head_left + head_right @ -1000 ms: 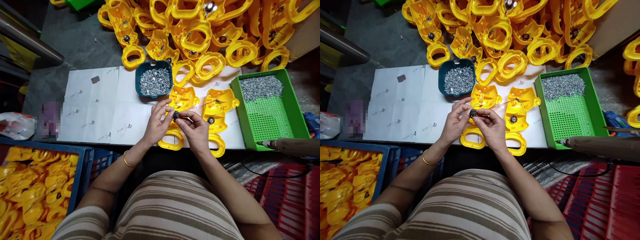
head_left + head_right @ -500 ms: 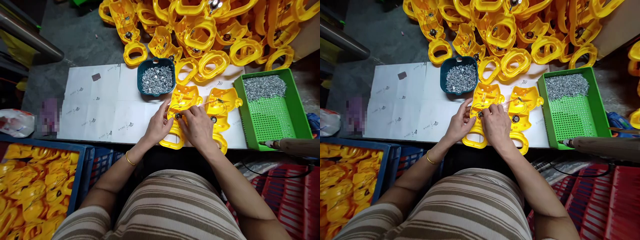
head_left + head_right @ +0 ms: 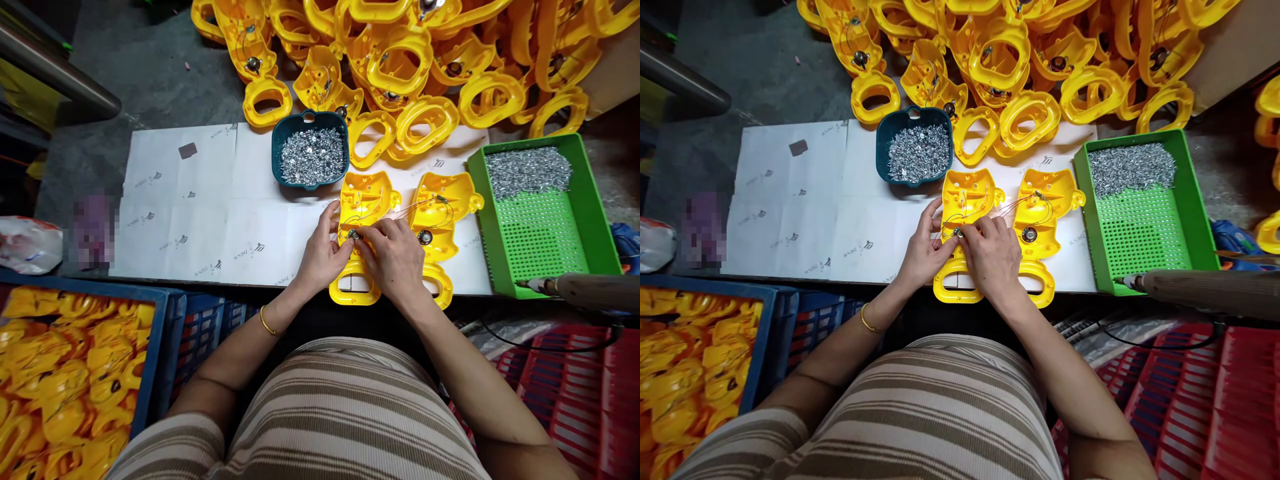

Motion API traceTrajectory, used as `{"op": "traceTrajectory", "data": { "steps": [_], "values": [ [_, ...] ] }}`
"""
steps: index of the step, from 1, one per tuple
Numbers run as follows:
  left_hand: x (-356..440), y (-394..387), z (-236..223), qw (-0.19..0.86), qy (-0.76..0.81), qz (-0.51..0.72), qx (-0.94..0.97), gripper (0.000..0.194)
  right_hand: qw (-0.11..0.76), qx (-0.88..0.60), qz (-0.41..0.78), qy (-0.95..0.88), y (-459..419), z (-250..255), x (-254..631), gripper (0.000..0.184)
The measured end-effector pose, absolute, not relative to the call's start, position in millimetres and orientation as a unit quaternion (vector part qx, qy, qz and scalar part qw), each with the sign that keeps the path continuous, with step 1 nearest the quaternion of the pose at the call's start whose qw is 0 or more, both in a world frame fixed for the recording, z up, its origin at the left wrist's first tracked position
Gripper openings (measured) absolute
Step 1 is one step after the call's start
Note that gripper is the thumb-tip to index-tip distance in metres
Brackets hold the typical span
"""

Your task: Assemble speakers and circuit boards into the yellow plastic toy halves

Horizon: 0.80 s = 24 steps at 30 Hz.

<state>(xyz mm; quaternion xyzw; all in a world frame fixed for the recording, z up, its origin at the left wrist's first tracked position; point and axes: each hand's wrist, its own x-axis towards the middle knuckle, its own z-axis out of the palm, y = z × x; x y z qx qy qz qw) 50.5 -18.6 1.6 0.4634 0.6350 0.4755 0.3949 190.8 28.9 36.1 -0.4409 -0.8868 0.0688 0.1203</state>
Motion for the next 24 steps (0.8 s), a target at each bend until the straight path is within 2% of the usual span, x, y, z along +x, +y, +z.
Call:
{"op": "traceTrajectory", "data": {
  "steps": [4,12,20,24],
  "values": [
    [51,-21,1,0.409,0.638,0.472,0.449,0.079,0.147,-0.425,0.072,-0.89,24,27,195,0.024],
    [47,-20,7,0.431,0.667,0.429,0.431,0.085,0.178,-0.443,0.174,-0.862,26,23,202,0.022],
    [43,-14,7,0.413,0.682,0.383,0.466,0.087,0.067,-0.468,0.104,-0.875,24,33,195,0.031],
    [41,-11,13,0.437,0.676,0.383,0.452,0.083,0.073,-0.444,0.097,-0.888,26,25,199,0.029]
  ]
}}
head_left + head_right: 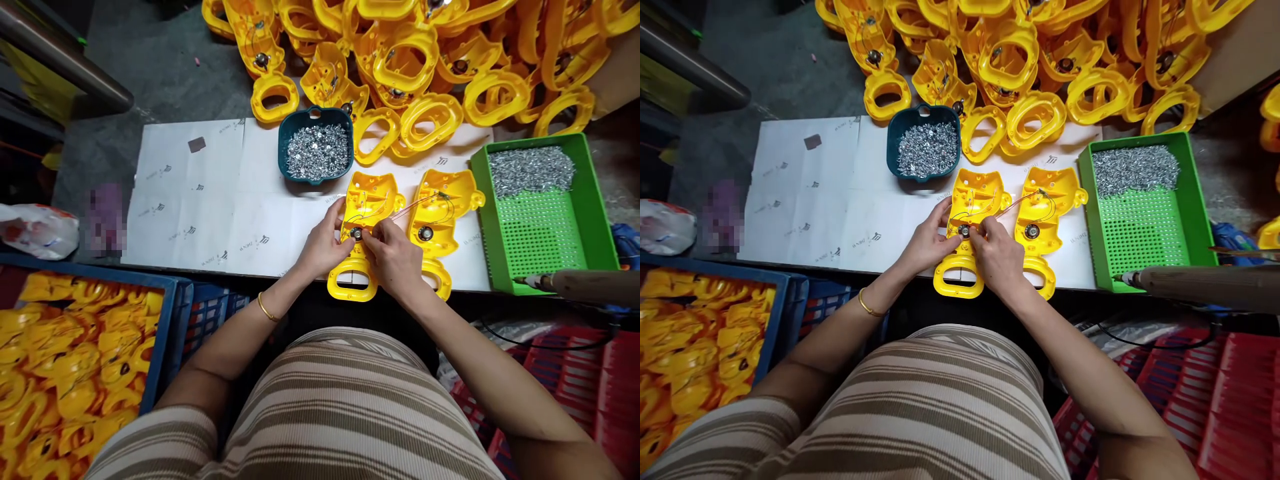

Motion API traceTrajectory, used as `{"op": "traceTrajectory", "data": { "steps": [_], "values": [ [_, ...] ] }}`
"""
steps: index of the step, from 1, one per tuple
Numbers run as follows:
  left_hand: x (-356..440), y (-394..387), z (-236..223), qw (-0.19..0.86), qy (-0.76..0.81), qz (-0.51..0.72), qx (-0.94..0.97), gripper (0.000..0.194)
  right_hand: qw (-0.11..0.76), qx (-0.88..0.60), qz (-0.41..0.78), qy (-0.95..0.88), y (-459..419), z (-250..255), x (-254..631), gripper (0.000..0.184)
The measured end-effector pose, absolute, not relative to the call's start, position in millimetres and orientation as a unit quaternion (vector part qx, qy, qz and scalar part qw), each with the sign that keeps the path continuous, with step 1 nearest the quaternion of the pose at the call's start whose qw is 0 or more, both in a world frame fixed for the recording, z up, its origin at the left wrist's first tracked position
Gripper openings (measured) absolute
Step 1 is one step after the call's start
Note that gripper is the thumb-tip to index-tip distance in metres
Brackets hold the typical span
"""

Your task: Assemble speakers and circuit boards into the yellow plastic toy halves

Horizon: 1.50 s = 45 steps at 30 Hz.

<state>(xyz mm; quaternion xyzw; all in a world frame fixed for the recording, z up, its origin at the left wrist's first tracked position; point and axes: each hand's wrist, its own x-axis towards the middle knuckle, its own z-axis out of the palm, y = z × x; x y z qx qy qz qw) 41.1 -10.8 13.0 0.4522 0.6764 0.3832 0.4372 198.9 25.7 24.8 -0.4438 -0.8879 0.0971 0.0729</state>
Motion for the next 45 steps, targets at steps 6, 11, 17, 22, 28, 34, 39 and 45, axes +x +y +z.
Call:
{"op": "traceTrajectory", "data": {
  "steps": [6,11,17,22,28,34,39,45],
  "values": [
    [10,-32,29,0.54,0.635,0.37,0.41,0.05,0.148,-0.437,0.119,-0.879,26,25,209,0.029],
    [-5,-52,28,0.508,0.662,0.294,0.466,0.028,0.222,-0.421,0.146,-0.867,16,32,212,0.027],
    [-2,-45,37,0.549,0.663,0.347,0.373,0.026,0.279,-0.406,0.261,-0.83,3,45,217,0.023],
    [-6,-40,42,0.615,0.61,0.413,0.28,0.034,0.252,-0.414,0.485,-0.728,-1,52,205,0.024],
    [7,-35,45,0.636,0.568,0.412,0.322,0.033,0.192,-0.382,0.723,-0.542,3,54,189,0.042],
    [19,-30,48,0.593,0.581,0.422,0.364,0.036,0.206,-0.399,0.78,-0.435,8,49,191,0.042],
    [24,-43,42,0.444,0.631,0.44,0.461,0.025,0.222,-0.427,0.747,-0.458,16,49,201,0.04],
    [31,-69,27,0.323,0.672,0.373,0.553,0.042,0.246,-0.45,0.662,-0.547,32,52,220,0.035]
  ]
}}
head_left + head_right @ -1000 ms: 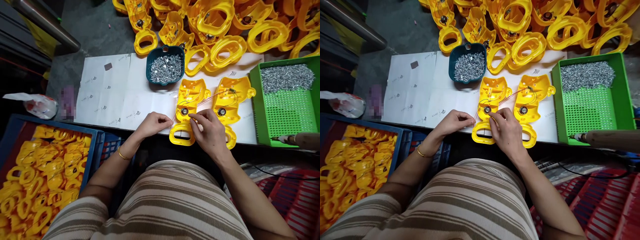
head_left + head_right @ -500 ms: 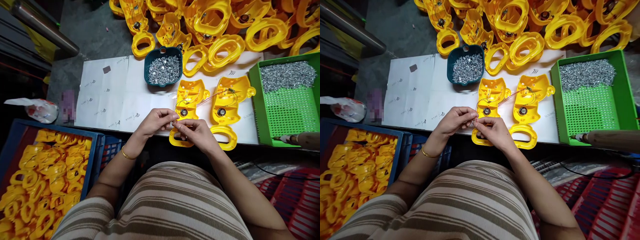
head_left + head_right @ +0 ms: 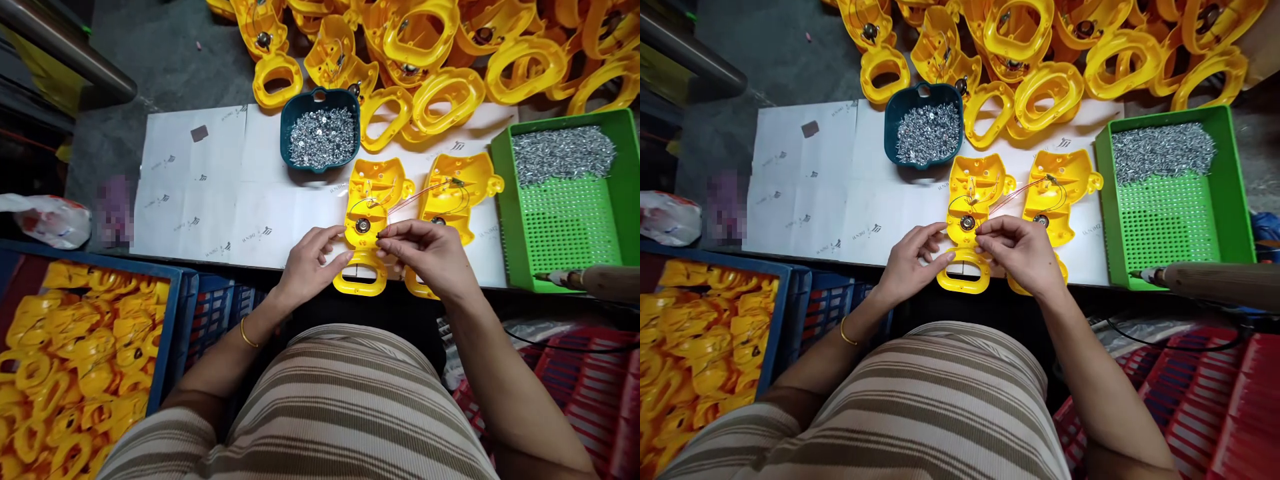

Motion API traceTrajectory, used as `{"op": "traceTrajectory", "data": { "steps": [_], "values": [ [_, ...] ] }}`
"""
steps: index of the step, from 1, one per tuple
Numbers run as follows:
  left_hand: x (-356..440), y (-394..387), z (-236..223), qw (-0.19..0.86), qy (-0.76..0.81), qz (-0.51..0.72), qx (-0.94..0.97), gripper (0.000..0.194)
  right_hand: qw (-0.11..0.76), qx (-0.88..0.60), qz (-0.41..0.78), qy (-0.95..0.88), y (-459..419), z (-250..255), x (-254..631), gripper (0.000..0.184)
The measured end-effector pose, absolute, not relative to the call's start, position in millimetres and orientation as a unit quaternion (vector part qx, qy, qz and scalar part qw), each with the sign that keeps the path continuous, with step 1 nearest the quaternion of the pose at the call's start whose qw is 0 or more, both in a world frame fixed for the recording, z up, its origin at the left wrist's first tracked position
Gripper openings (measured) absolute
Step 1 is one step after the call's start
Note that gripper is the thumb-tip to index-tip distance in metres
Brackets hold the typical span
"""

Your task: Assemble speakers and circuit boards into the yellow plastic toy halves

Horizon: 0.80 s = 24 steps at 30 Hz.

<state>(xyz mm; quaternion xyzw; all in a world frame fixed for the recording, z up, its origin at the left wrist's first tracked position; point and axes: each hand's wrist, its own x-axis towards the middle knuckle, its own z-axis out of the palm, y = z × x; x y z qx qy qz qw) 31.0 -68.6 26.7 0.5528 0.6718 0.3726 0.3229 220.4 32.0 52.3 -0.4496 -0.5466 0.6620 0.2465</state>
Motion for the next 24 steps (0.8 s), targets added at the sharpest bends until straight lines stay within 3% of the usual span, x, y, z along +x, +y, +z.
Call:
{"op": "traceTrajectory", "data": {
  "steps": [3,6,15,24],
  "values": [
    [35,-75,21,0.351,0.691,0.34,0.533,0.065,0.255,-0.454,0.564,-0.641,33,52,223,0.025],
    [40,-76,18,0.388,0.692,0.333,0.51,0.074,0.249,-0.458,0.526,-0.672,29,49,219,0.02],
    [44,-75,15,0.409,0.684,0.347,0.494,0.075,0.193,-0.434,0.377,-0.795,25,38,209,0.014],
    [45,-74,15,0.405,0.693,0.34,0.49,0.075,0.115,-0.45,0.213,-0.859,9,36,204,0.022]
  ]
}}
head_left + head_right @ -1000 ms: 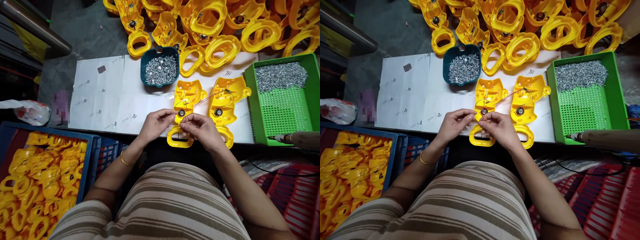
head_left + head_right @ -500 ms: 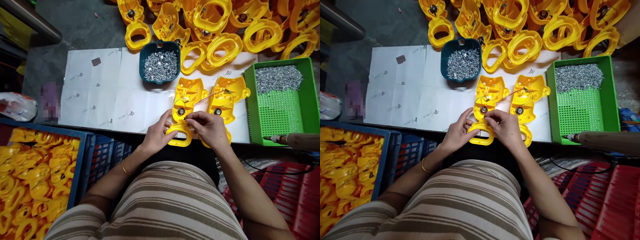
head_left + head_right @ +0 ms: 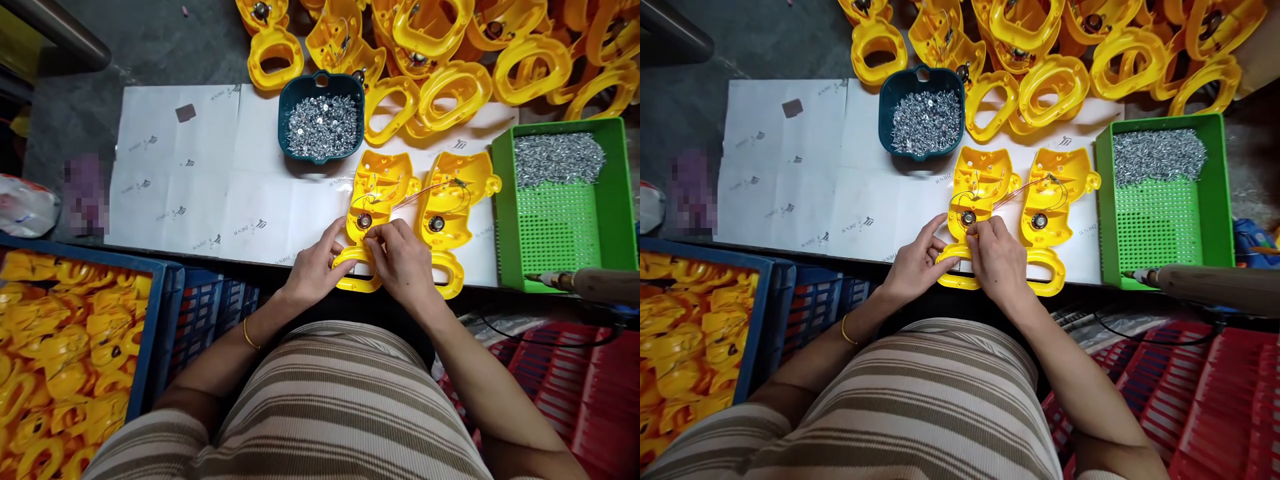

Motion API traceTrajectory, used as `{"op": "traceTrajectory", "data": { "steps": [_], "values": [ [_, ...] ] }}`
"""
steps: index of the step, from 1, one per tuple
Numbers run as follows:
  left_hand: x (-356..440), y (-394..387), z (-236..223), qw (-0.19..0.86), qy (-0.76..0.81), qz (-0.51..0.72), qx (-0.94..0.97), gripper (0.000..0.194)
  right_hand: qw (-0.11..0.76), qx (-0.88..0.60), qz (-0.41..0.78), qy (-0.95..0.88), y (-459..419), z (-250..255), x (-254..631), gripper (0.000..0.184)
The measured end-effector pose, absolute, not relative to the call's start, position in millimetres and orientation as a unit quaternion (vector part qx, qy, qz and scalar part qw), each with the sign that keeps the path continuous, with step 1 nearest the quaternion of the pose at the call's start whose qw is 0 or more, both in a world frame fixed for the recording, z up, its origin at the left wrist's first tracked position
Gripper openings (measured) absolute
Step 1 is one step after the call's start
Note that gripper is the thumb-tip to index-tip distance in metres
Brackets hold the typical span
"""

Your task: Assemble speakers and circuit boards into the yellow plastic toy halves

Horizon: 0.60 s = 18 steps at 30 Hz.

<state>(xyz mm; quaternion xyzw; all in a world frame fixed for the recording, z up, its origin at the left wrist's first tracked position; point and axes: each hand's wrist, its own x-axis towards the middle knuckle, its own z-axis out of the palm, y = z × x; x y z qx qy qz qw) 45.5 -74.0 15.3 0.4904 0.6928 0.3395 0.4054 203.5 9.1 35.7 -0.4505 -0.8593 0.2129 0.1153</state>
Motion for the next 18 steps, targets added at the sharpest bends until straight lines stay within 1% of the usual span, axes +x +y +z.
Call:
{"op": "traceTrajectory", "data": {
  "steps": [4,7,10,12,15,18],
  "values": [
    [47,-75,15,0.391,0.702,0.337,0.491,0.073,0.121,-0.457,0.152,-0.868,1,28,202,0.024],
    [48,-75,17,0.379,0.704,0.339,0.495,0.073,0.131,-0.45,0.132,-0.874,-1,27,202,0.024],
    [48,-76,19,0.389,0.698,0.345,0.494,0.072,0.129,-0.412,0.119,-0.894,-2,34,205,0.024],
    [49,-77,19,0.399,0.692,0.35,0.489,0.07,0.113,-0.381,0.1,-0.912,-4,40,209,0.023],
    [50,-77,16,0.406,0.687,0.358,0.485,0.068,0.065,-0.336,0.055,-0.938,-9,44,216,0.022],
    [53,-77,15,0.397,0.69,0.362,0.485,0.066,0.017,-0.286,0.021,-0.958,-12,40,222,0.036]
  ]
}}
